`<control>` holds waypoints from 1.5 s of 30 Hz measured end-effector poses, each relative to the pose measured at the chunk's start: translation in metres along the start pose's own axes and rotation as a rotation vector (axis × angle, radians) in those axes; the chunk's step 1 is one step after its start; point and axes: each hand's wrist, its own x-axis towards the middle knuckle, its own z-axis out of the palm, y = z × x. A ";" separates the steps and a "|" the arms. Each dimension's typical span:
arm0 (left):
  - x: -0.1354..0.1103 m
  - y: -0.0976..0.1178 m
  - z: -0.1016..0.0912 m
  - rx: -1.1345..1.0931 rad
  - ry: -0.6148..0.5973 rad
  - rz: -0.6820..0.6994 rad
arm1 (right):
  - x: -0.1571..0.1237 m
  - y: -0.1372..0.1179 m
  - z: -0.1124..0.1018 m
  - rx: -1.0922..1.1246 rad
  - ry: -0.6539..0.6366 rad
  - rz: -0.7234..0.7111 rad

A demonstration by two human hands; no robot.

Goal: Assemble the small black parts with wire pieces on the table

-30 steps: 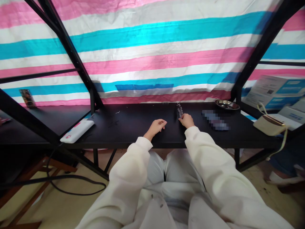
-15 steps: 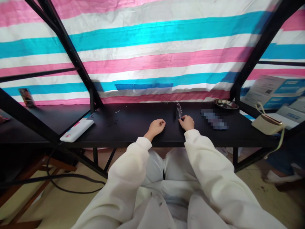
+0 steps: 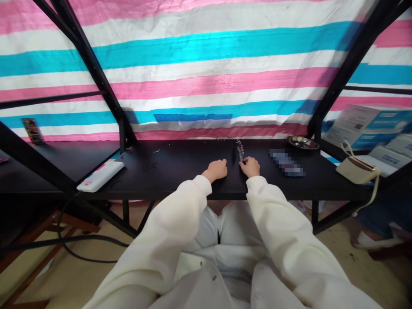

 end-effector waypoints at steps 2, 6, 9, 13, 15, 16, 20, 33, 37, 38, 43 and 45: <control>0.007 0.006 0.000 -0.015 -0.019 -0.041 | 0.000 0.000 0.000 0.005 -0.003 0.003; 0.017 0.014 0.009 -0.067 0.054 -0.159 | 0.001 0.001 0.001 0.006 -0.006 -0.005; 0.015 0.016 0.018 -0.107 0.169 -0.221 | 0.001 0.000 0.001 0.002 -0.005 -0.008; 0.007 0.017 0.021 -0.162 0.301 -0.059 | 0.000 -0.001 -0.001 0.001 -0.006 -0.006; 0.005 0.018 0.020 -0.162 0.318 0.053 | 0.000 -0.001 -0.002 0.000 -0.010 -0.004; 0.005 0.018 0.020 -0.156 0.315 0.088 | 0.000 -0.001 -0.002 0.000 -0.012 -0.004; 0.010 0.017 0.022 -0.113 0.278 0.099 | 0.000 -0.002 -0.003 -0.005 -0.016 -0.005; 0.017 0.011 0.025 -0.223 0.328 0.024 | 0.001 -0.009 -0.004 -0.033 -0.018 -0.006; 0.018 0.009 0.027 -0.305 0.349 0.013 | 0.003 -0.009 -0.004 -0.047 -0.027 -0.007; 0.018 0.008 0.027 -0.340 0.367 0.010 | 0.002 -0.009 -0.004 -0.048 -0.033 -0.008; 0.018 0.001 0.028 -0.593 0.524 -0.091 | -0.002 -0.012 -0.008 -0.055 -0.048 -0.092; 0.020 -0.003 0.029 -0.706 0.585 -0.182 | -0.006 -0.014 -0.010 -0.083 -0.054 -0.167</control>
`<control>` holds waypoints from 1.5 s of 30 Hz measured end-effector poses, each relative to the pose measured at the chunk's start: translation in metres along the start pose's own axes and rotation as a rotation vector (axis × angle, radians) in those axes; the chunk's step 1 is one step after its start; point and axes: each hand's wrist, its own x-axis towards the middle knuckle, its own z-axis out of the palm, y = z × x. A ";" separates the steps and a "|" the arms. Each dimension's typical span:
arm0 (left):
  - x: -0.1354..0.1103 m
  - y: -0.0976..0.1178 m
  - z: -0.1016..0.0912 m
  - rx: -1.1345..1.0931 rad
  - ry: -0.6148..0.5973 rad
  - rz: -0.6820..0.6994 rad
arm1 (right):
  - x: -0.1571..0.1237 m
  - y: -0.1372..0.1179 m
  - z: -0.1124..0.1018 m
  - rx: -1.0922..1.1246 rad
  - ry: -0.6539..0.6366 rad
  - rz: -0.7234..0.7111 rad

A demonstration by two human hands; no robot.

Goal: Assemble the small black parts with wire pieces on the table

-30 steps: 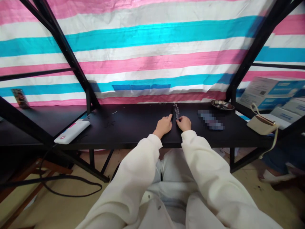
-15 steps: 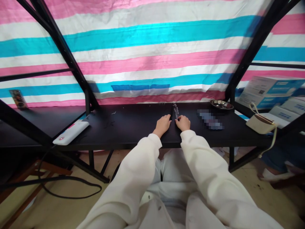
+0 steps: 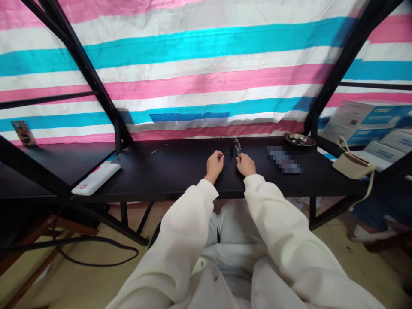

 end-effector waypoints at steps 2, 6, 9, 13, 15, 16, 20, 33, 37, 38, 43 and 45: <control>0.002 -0.003 0.000 -0.084 0.068 -0.066 | -0.003 -0.003 -0.001 -0.042 -0.019 -0.067; 0.003 -0.006 0.000 -0.210 0.102 -0.085 | -0.005 -0.007 -0.003 -0.096 -0.042 -0.133; 0.002 -0.005 0.001 -0.245 0.087 -0.075 | -0.006 -0.009 -0.004 -0.096 -0.045 -0.158; 0.002 -0.006 0.001 -0.253 0.066 -0.083 | -0.005 -0.010 -0.005 -0.076 -0.049 -0.182; 0.002 -0.007 0.001 -0.248 0.054 -0.089 | -0.005 -0.010 -0.005 -0.074 -0.053 -0.185; 0.002 -0.008 0.001 -0.243 0.053 -0.089 | -0.005 -0.009 -0.005 -0.074 -0.053 -0.189; 0.002 -0.008 0.001 -0.222 0.078 -0.069 | -0.004 -0.007 -0.001 -0.056 -0.050 -0.220; -0.004 -0.003 -0.001 -0.216 0.116 0.278 | 0.001 0.000 0.009 0.091 0.048 -0.308; -0.005 -0.001 -0.003 -0.205 0.116 0.321 | 0.000 0.000 0.009 0.225 0.099 -0.344; -0.005 -0.001 -0.003 -0.201 0.116 0.326 | 0.000 0.000 0.010 0.256 0.105 -0.354; -0.006 -0.004 -0.002 -0.175 0.114 0.263 | 0.000 0.002 0.013 0.368 0.105 -0.387; -0.006 -0.004 -0.001 -0.164 0.109 0.245 | 0.000 0.002 0.013 0.386 0.108 -0.397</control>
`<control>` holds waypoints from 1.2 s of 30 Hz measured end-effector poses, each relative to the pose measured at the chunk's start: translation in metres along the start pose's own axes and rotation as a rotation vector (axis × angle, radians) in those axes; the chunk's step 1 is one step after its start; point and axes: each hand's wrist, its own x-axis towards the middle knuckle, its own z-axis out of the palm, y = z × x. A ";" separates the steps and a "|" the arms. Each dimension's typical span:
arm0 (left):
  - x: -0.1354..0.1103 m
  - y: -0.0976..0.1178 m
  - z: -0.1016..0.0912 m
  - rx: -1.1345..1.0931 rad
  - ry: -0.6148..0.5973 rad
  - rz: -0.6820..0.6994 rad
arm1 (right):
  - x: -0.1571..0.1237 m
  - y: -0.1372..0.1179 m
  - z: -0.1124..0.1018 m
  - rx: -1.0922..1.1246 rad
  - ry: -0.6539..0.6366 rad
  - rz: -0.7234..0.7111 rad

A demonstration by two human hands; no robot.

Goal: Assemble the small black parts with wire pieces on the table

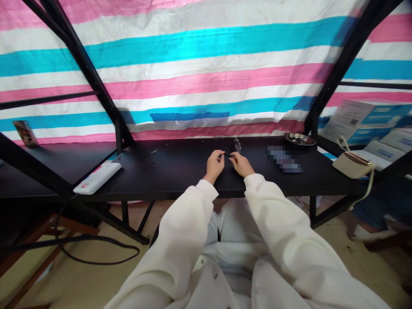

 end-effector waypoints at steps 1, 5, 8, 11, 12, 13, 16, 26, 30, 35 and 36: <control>0.000 0.000 0.000 0.006 -0.003 -0.005 | 0.000 0.000 0.000 0.006 0.002 -0.005; -0.001 0.003 -0.001 0.012 -0.017 -0.019 | -0.001 -0.001 -0.001 0.012 0.009 -0.014; -0.001 0.005 -0.003 0.003 -0.034 -0.042 | -0.001 -0.002 -0.002 -0.003 0.010 -0.020; -0.001 0.007 -0.004 -0.019 -0.052 -0.080 | -0.001 -0.004 -0.002 -0.007 0.008 -0.036; -0.001 0.007 -0.003 -0.034 -0.050 -0.100 | -0.001 -0.004 -0.002 -0.002 0.009 -0.045; 0.000 0.007 -0.003 -0.055 -0.043 -0.128 | -0.001 -0.005 -0.001 0.004 0.013 -0.054; 0.001 0.006 -0.001 -0.148 -0.046 -0.232 | -0.001 -0.006 -0.001 0.029 0.027 -0.082; 0.006 0.009 -0.001 -0.293 -0.189 -0.367 | -0.002 -0.006 0.002 0.108 -0.014 -0.086; 0.017 0.000 -0.004 -0.246 -0.221 -0.417 | -0.002 -0.006 0.003 0.186 -0.034 -0.064; 0.053 -0.032 -0.018 0.163 -0.216 -0.528 | -0.002 -0.007 0.001 0.162 -0.026 0.013; 0.062 -0.039 -0.022 0.243 -0.210 -0.541 | -0.003 -0.006 0.001 0.154 -0.023 0.027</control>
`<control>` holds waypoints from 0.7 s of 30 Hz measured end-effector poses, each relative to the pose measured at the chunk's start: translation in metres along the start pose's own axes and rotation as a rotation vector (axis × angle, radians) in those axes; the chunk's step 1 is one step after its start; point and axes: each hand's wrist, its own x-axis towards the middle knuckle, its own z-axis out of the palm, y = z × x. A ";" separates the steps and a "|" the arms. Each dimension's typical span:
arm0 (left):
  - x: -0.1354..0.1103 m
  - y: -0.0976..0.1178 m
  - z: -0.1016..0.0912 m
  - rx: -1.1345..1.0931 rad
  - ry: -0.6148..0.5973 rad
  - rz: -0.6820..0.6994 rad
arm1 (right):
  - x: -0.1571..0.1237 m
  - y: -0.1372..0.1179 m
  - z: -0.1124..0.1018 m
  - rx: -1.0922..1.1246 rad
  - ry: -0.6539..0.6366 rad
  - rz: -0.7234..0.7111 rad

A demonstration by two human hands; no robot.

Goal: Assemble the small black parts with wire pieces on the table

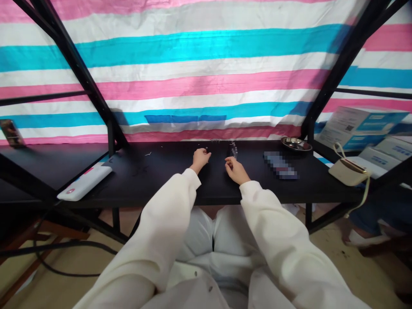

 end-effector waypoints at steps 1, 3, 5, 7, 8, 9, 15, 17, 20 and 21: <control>0.009 -0.002 -0.005 0.066 0.021 -0.030 | 0.000 0.000 0.000 -0.004 0.005 0.009; 0.022 -0.006 -0.014 0.147 0.058 -0.084 | -0.001 0.001 -0.001 -0.005 0.011 0.014; 0.030 -0.009 -0.022 0.195 0.082 -0.138 | -0.001 0.000 -0.001 0.001 0.013 0.012; 0.035 -0.013 -0.026 0.230 0.071 -0.187 | -0.002 0.000 -0.001 0.005 0.013 0.017; 0.037 -0.016 -0.027 0.243 0.052 -0.208 | -0.002 -0.001 -0.001 0.007 0.014 0.020; 0.039 -0.018 -0.026 0.253 0.030 -0.226 | -0.002 -0.002 -0.001 0.009 0.016 0.021; 0.048 -0.031 -0.020 0.280 0.023 -0.234 | -0.002 -0.005 -0.002 0.016 0.034 0.021; 0.049 -0.031 -0.020 0.278 0.016 -0.234 | -0.003 -0.005 -0.003 0.009 0.041 0.035; 0.049 -0.028 -0.020 0.267 0.007 -0.245 | -0.003 -0.005 -0.005 -0.002 0.050 0.051; 0.049 -0.028 -0.020 0.266 0.006 -0.250 | -0.003 -0.005 -0.005 -0.006 0.054 0.054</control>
